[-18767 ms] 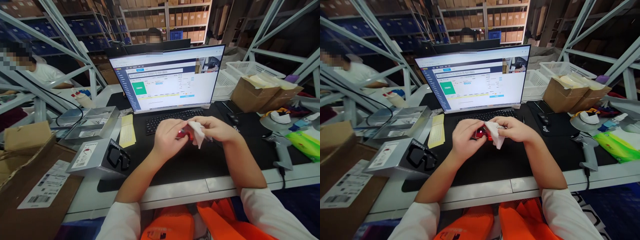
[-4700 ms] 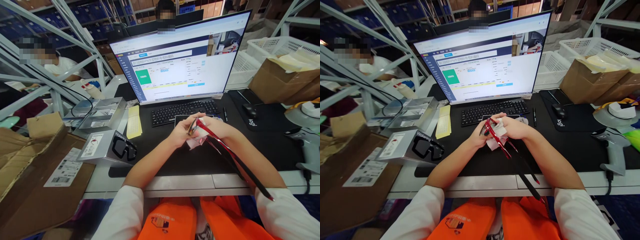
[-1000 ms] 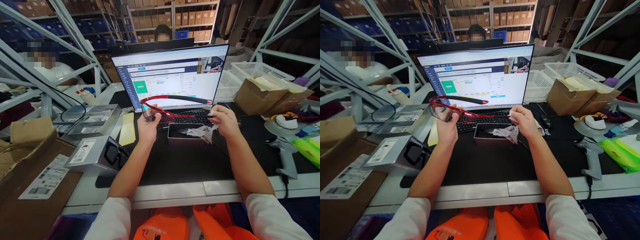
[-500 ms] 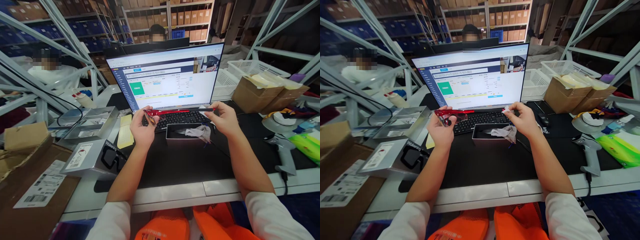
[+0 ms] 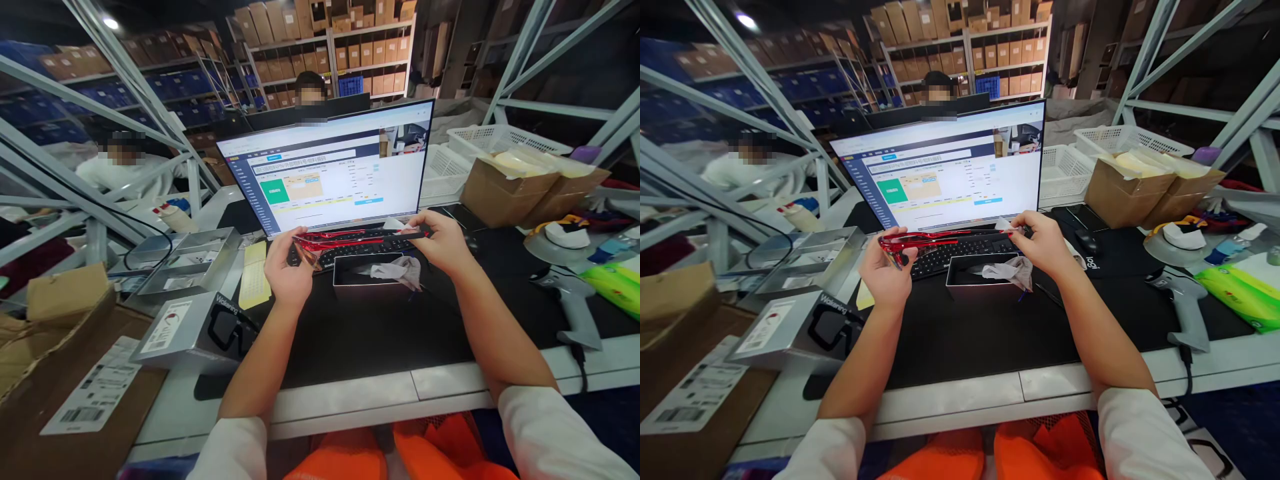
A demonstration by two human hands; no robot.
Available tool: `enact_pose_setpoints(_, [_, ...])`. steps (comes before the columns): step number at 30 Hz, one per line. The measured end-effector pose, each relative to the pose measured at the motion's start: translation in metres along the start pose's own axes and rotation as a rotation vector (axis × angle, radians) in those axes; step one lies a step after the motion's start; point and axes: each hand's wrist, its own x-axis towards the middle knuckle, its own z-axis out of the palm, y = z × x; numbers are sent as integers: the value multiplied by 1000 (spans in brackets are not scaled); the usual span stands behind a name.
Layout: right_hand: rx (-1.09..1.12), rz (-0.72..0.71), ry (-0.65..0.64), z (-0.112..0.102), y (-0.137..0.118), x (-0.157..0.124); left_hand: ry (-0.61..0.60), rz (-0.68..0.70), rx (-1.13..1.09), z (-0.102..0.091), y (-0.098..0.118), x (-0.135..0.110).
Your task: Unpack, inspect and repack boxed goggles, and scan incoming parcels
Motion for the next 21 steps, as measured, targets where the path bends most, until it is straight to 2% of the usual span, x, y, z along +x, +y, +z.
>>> enact_pose_setpoints(10, [-10, -2, -37, 3, -3, 1, -2, 142, 83, 0, 6, 4])
enact_pose_setpoints(14, [12, 126, -80, 7, -7, 2, -18, 328, 47, 3, 10, 1])
enact_pose_setpoints(16, [77, 240, -197, 8, -8, 2, -37, 427, -32, 5, 11, -3])
enact_pose_setpoints(18, [183, 342, -354, 8, -9, 2, -60, 452, -109, 7, 13, -9])
enact_pose_setpoints(20, [304, 406, -495, 5, -9, 1, -94, 368, -191, 10, 14, -14])
enact_pose_setpoints(21, [371, 437, -569, 3, -9, 1, -117, 278, -242, 12, 15, -16])
